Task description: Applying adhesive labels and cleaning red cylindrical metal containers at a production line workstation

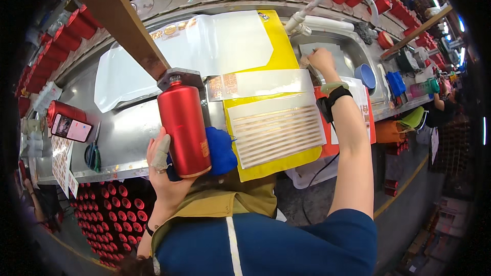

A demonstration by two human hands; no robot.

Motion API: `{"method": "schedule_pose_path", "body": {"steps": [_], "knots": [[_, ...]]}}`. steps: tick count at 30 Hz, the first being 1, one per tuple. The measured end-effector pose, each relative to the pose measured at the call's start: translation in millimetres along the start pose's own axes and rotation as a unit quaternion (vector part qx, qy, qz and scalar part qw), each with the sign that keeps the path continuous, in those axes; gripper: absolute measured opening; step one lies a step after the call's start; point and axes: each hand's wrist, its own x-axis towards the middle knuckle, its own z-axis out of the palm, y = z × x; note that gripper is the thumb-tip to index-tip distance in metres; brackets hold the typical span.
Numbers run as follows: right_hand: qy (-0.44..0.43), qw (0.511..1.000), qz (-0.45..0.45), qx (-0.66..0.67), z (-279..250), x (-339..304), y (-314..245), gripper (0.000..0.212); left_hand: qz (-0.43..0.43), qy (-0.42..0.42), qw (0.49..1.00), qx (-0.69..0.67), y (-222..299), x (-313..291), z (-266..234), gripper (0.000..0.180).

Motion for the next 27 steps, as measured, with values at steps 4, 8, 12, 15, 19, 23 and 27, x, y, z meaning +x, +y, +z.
{"method": "schedule_pose_path", "body": {"steps": [4, 8, 12, 15, 19, 23, 27], "knots": [[0.014, 0.986, -0.022, -0.162, -15, -33, -33, 0.026, -0.002, 0.005, 1.000, 0.010, -2, -2, 0, 0.100], [0.111, 0.981, -0.132, -0.090, -47, -62, -70, 0.027, -0.024, 0.000, 0.997, -0.069, -6, -2, 4, 0.107], [0.113, 0.957, -0.256, 0.083, -91, -167, -160, 0.018, -0.076, -0.019, 0.993, -0.083, -11, -4, 5, 0.124], [0.088, 0.923, -0.347, 0.142, -103, -238, -203, 0.015, -0.144, -0.077, 0.975, -0.148, -16, -4, 7, 0.119], [0.013, 0.885, -0.417, 0.208, -110, -297, -235, 0.010, -0.114, -0.029, 0.983, -0.138, -11, -4, 6, 0.105], [-0.121, 0.867, -0.400, 0.272, -107, -321, -264, 0.012, -0.113, -0.092, 0.975, -0.165, -12, 4, -10, 0.120], [-0.140, 0.876, -0.393, 0.241, -79, -304, -276, 0.018, -0.124, -0.122, 0.946, -0.274, -12, 22, -17, 0.127]]}}
